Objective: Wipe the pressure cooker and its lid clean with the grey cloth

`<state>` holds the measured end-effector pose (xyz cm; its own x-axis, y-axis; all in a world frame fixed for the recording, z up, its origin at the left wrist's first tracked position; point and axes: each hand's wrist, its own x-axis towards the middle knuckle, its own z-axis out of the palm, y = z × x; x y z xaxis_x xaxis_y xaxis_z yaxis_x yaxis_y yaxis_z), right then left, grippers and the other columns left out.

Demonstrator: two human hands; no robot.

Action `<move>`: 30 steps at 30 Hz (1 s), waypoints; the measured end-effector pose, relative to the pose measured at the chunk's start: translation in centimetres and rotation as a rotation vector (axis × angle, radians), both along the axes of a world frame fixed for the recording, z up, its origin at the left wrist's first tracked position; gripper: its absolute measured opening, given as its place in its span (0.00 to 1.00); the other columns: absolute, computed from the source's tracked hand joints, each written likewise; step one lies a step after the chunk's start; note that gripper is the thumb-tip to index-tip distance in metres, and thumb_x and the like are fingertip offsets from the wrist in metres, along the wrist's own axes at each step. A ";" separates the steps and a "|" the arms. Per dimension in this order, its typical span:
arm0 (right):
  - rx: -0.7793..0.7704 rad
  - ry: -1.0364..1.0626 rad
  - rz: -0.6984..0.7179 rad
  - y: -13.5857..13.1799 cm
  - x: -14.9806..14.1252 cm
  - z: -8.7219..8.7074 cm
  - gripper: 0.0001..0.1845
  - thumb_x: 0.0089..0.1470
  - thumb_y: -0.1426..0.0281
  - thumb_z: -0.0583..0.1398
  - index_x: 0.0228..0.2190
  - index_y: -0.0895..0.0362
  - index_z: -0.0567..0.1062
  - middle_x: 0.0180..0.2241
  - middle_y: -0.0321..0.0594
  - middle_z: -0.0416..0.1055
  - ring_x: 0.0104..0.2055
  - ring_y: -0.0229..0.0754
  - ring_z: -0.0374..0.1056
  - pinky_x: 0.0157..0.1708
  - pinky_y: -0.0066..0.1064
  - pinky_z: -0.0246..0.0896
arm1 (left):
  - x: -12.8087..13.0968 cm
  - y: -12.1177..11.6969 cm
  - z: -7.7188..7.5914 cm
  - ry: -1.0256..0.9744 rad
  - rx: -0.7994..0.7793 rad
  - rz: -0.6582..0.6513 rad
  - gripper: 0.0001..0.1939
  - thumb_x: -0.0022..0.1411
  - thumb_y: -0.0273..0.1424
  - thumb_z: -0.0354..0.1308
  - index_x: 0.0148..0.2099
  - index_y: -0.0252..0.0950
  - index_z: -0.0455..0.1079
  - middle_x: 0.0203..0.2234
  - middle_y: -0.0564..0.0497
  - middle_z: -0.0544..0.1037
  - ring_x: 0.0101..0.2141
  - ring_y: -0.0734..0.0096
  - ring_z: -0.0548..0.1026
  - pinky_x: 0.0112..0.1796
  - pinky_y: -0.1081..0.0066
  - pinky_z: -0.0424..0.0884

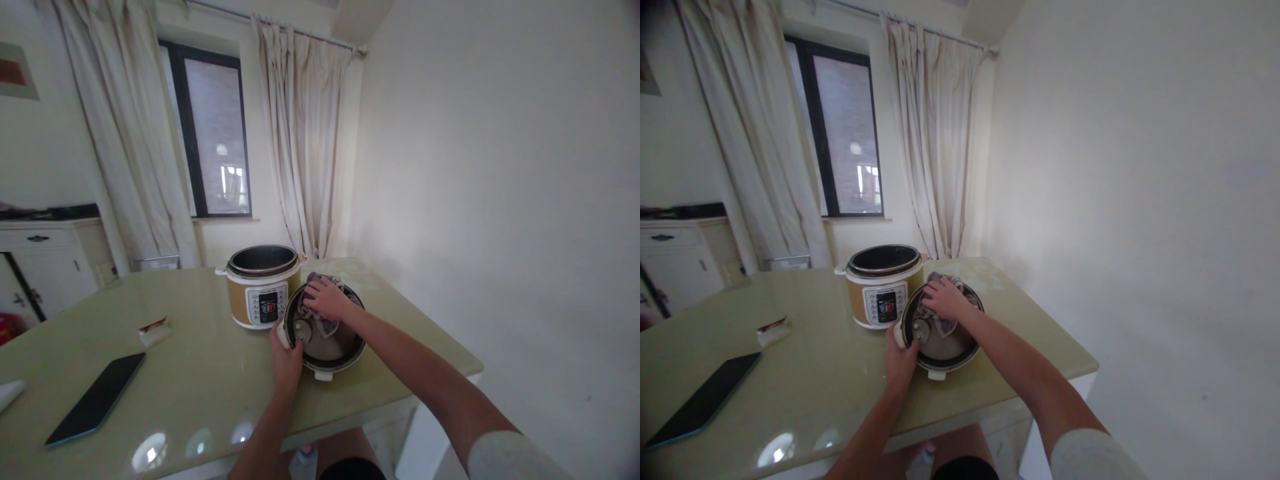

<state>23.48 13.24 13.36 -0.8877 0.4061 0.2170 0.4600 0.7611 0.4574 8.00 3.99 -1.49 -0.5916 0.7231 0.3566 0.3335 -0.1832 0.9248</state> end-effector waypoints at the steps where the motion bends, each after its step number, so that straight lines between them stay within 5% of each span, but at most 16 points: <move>1: -0.013 0.032 -0.066 0.1 0.6 0.1 0.19 0.61 0.66 0.64 0.54 0.50 0.76 0.63 0.47 0.66 0.65 0.56 0.56 0.63 0.53 0.55 | 0.0 0.0 0.1 -0.006 -0.010 -0.001 0.34 0.57 0.30 0.61 0.66 0.38 0.61 0.53 0.43 0.78 0.53 0.55 0.78 0.54 0.58 0.75; 8: -0.209 0.063 -0.393 -2.3 4.9 -0.7 0.26 0.50 0.56 0.71 0.50 0.50 0.81 0.54 0.51 0.69 0.58 0.61 0.64 0.54 0.50 0.66 | 0.5 -0.3 0.7 -0.008 0.013 -0.001 0.33 0.57 0.29 0.61 0.65 0.40 0.62 0.53 0.45 0.78 0.53 0.57 0.78 0.55 0.59 0.74; 14: -0.244 -0.081 -0.138 -5.1 4.1 -2.3 0.25 0.49 0.57 0.71 0.49 0.48 0.81 0.54 0.47 0.70 0.55 0.57 0.65 0.51 0.46 0.67 | 0.5 -0.4 0.9 0.020 0.003 0.027 0.32 0.58 0.28 0.60 0.65 0.41 0.61 0.52 0.45 0.78 0.52 0.57 0.79 0.54 0.59 0.75; 20: 0.007 0.029 -0.236 -1.0 1.6 -0.2 0.15 0.59 0.71 0.64 0.49 0.54 0.79 0.56 0.53 0.71 0.60 0.59 0.62 0.58 0.55 0.58 | 0.2 -0.3 0.8 0.010 -0.002 -0.002 0.32 0.57 0.28 0.60 0.64 0.39 0.61 0.51 0.44 0.79 0.50 0.56 0.80 0.52 0.60 0.76; 26: 0.033 -0.078 0.112 0.2 0.0 -1.0 0.15 0.68 0.70 0.56 0.52 0.50 0.77 0.60 0.46 0.70 0.66 0.53 0.57 0.63 0.53 0.54 | 0.2 -0.2 0.3 0.008 -0.016 0.005 0.33 0.58 0.30 0.61 0.66 0.39 0.60 0.53 0.42 0.79 0.52 0.54 0.79 0.52 0.59 0.76; 30: -0.002 0.075 -0.161 0.0 1.5 -0.9 0.15 0.63 0.64 0.63 0.51 0.52 0.79 0.63 0.50 0.67 0.65 0.58 0.58 0.60 0.54 0.59 | 0.2 -0.1 0.3 0.007 -0.025 0.013 0.33 0.58 0.29 0.60 0.65 0.39 0.61 0.50 0.43 0.80 0.48 0.56 0.81 0.49 0.60 0.77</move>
